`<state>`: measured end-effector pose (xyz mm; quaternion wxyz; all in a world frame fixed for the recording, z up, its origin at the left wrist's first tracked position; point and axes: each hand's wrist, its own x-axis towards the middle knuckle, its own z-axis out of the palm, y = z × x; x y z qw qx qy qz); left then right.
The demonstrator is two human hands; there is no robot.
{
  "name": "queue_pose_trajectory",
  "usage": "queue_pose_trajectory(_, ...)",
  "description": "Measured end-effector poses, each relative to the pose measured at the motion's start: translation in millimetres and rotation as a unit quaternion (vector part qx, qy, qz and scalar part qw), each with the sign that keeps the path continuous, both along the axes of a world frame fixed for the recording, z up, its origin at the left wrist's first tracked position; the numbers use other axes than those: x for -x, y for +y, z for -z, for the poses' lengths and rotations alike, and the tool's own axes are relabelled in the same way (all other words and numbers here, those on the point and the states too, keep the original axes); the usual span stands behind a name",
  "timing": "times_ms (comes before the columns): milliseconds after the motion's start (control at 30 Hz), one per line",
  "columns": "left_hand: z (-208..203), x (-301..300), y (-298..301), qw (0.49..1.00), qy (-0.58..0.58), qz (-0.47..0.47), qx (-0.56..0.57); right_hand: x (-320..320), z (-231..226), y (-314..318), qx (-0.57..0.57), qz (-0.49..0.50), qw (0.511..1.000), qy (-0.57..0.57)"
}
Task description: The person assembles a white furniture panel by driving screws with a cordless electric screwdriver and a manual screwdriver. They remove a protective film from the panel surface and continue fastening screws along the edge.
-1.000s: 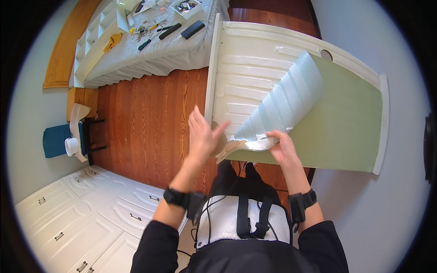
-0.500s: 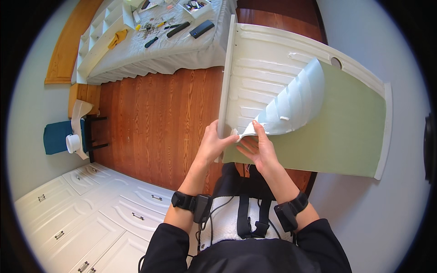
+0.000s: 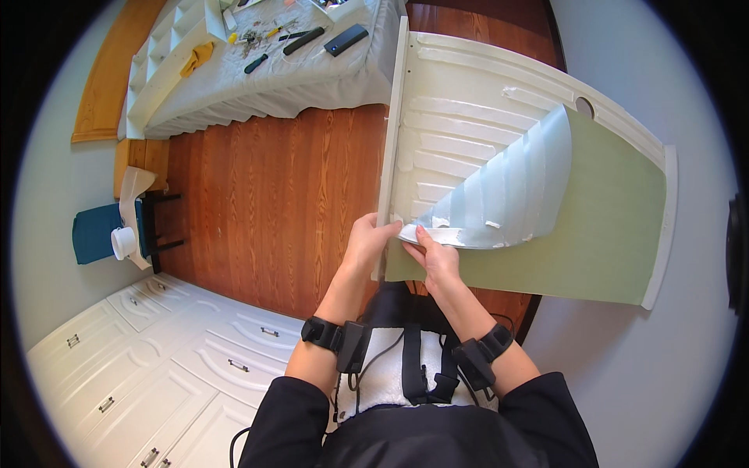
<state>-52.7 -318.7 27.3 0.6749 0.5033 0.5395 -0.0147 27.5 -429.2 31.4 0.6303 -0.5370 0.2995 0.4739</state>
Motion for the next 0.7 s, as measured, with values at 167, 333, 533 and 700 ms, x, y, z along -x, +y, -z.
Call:
queue_pose_trajectory(167, -1, -11, -1, 0.961, 0.146, 0.117, -0.203, 5, 6, 1, 0.004, -0.018, 0.999, -0.049)
queue_pose_trajectory(333, -1, -16, -2, 0.943, 0.19, 0.129, -0.242, 1, 15, -15, -0.042, -0.065, 0.995, -0.062)
queue_pose_trajectory(533, 5, -13, 1, 0.926, 0.222, 0.14, -0.27, -9, 12, -51, -0.045, -0.119, 0.991, -0.042)
queue_pose_trajectory(700, 6, -8, 3, 0.937, 0.187, 0.151, -0.255, -9, 20, -55, -0.075, -0.141, 0.985, -0.066)
